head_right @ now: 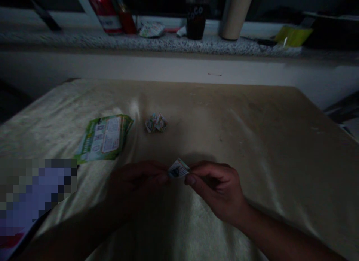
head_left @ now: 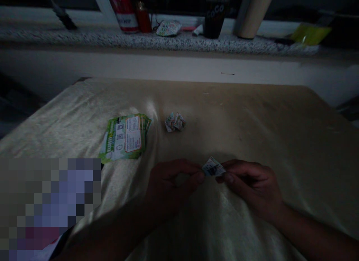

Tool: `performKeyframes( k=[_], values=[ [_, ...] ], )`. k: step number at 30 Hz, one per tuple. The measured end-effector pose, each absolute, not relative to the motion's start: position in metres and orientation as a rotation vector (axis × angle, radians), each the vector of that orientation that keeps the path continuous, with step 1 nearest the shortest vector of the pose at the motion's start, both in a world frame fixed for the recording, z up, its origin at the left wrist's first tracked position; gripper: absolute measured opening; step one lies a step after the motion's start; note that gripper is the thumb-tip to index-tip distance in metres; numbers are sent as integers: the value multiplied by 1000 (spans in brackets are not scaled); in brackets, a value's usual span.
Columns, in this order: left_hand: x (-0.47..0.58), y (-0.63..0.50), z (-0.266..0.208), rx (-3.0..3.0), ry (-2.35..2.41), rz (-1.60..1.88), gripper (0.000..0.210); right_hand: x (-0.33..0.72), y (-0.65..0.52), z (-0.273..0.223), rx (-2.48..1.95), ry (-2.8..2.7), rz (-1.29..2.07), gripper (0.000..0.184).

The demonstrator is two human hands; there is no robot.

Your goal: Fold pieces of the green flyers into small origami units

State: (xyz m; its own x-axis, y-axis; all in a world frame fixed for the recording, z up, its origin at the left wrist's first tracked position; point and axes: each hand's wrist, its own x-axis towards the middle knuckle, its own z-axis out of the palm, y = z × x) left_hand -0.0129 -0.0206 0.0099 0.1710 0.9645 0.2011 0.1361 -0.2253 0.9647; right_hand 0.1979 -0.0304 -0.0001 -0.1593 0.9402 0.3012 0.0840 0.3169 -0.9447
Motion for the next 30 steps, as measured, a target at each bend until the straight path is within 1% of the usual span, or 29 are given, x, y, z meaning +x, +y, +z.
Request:
performKeyframes(
  k=[3,7,13,20,30],
  values=[
    [-12,-21,8,1515,1075,1148,8,196,-30,-1,-979,-1484,1013,2],
    [-12,-22,4,1485,1044,1142,6,195,-31,-3,-949,-1448,1051,8],
    [-12,-24,5,1546,1079,1118,10,195,-31,-3,-905,-1437,1148,7],
    [-8,-28,7,1694,1076,1169,12,194,-31,-3,-929,-1400,1239,20],
    [-7,-29,7,1669,1042,1197,11,194,-32,-6,-952,-1304,1339,26]
  ],
)
